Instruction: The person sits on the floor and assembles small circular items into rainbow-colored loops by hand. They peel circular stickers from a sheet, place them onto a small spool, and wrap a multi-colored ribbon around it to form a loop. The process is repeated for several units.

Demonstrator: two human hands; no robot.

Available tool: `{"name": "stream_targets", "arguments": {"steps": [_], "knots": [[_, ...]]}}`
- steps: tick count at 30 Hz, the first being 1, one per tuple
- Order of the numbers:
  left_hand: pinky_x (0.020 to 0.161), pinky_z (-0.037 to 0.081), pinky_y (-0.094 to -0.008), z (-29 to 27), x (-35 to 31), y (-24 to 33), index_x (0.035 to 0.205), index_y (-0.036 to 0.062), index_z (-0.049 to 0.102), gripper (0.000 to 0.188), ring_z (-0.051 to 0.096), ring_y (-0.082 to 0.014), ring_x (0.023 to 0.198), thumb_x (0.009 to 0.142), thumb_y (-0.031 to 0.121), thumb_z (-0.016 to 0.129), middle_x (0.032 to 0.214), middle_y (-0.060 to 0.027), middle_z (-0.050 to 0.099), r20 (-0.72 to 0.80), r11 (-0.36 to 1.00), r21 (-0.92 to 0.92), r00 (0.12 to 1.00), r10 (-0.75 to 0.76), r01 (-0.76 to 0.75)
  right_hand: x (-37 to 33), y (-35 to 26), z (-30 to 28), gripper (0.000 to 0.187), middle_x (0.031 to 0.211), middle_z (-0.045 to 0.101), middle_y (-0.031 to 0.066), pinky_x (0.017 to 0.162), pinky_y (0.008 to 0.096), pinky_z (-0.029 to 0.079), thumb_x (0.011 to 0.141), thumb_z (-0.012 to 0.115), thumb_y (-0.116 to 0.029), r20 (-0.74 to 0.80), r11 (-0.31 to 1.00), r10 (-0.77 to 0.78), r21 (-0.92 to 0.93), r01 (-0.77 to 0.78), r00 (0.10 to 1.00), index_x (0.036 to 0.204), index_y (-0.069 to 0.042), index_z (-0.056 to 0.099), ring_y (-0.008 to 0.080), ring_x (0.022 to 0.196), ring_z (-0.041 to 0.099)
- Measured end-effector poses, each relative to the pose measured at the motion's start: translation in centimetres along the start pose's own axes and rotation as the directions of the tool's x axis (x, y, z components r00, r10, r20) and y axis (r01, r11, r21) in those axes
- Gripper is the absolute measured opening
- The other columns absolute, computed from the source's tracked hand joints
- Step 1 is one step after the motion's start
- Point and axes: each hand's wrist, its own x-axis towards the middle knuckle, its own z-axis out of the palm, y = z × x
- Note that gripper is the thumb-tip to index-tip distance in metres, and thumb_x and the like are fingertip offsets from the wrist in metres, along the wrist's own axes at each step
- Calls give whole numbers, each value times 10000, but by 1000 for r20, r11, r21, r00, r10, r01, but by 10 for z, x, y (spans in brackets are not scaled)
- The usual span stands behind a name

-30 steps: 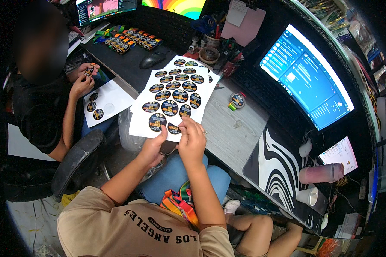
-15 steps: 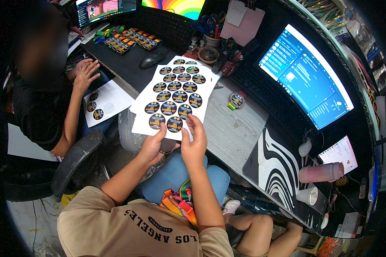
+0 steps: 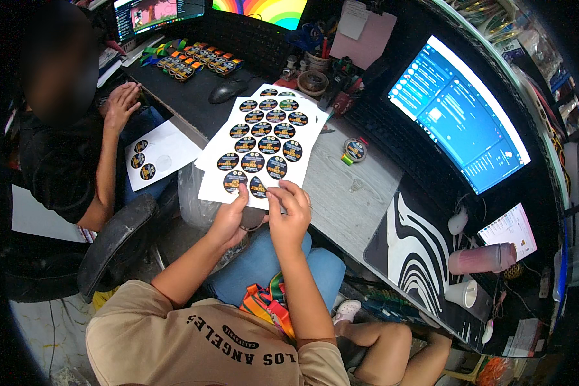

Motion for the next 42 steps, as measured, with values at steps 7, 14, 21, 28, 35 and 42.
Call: {"name": "stream_targets", "arguments": {"steps": [7,14,21,28,35,42], "knots": [[768,590,-393,-3,4,4,1319,66,448,481,628,-221,1029,1013,434,399,1212,-121,577,-50,990,-68,991,-125,122,1,14,-7,90,981,632,65,819,250,459,816,698,22,13,851,173,501,-156,985,900,-7,713,147,947,584],[802,555,-489,-10,-18,20,1271,31,455,711,629,-335,1047,956,646,287,1242,-190,567,-20,976,-104,981,-193,190,15,9,-42,114,1034,647,116,882,292,475,850,660,38,-25,681,284,709,-183,959,963,28,665,184,971,604],[908,442,-649,-16,-77,22,1113,28,503,656,589,-450,1088,945,630,304,1319,-288,515,50,743,-363,808,-587,562,-29,-43,-106,163,929,673,104,794,287,473,762,679,108,-53,964,13,267,1,998,897,20,700,187,873,610],[925,523,-462,20,-67,6,1399,-6,377,681,595,-304,1147,1001,538,279,1375,-224,487,327,805,-83,779,-535,587,-69,-66,-135,150,851,662,49,691,176,438,808,702,70,170,779,441,416,-470,881,957,46,703,68,776,572],[943,519,-383,46,-62,-1,1400,-5,399,701,588,-260,1166,999,552,255,1334,-174,537,404,787,43,710,-577,615,-78,-72,-136,452,897,696,101,710,178,470,836,658,102,254,695,500,453,-559,828,1263,49,521,75,783,614],[896,556,-417,49,-62,-1,1402,-8,385,710,597,-278,1151,995,558,251,1323,-179,540,448,770,58,673,-589,636,-77,-72,-132,433,871,698,100,624,163,416,822,675,100,219,699,491,478,-532,843,1210,19,502,42,721,578]]}}
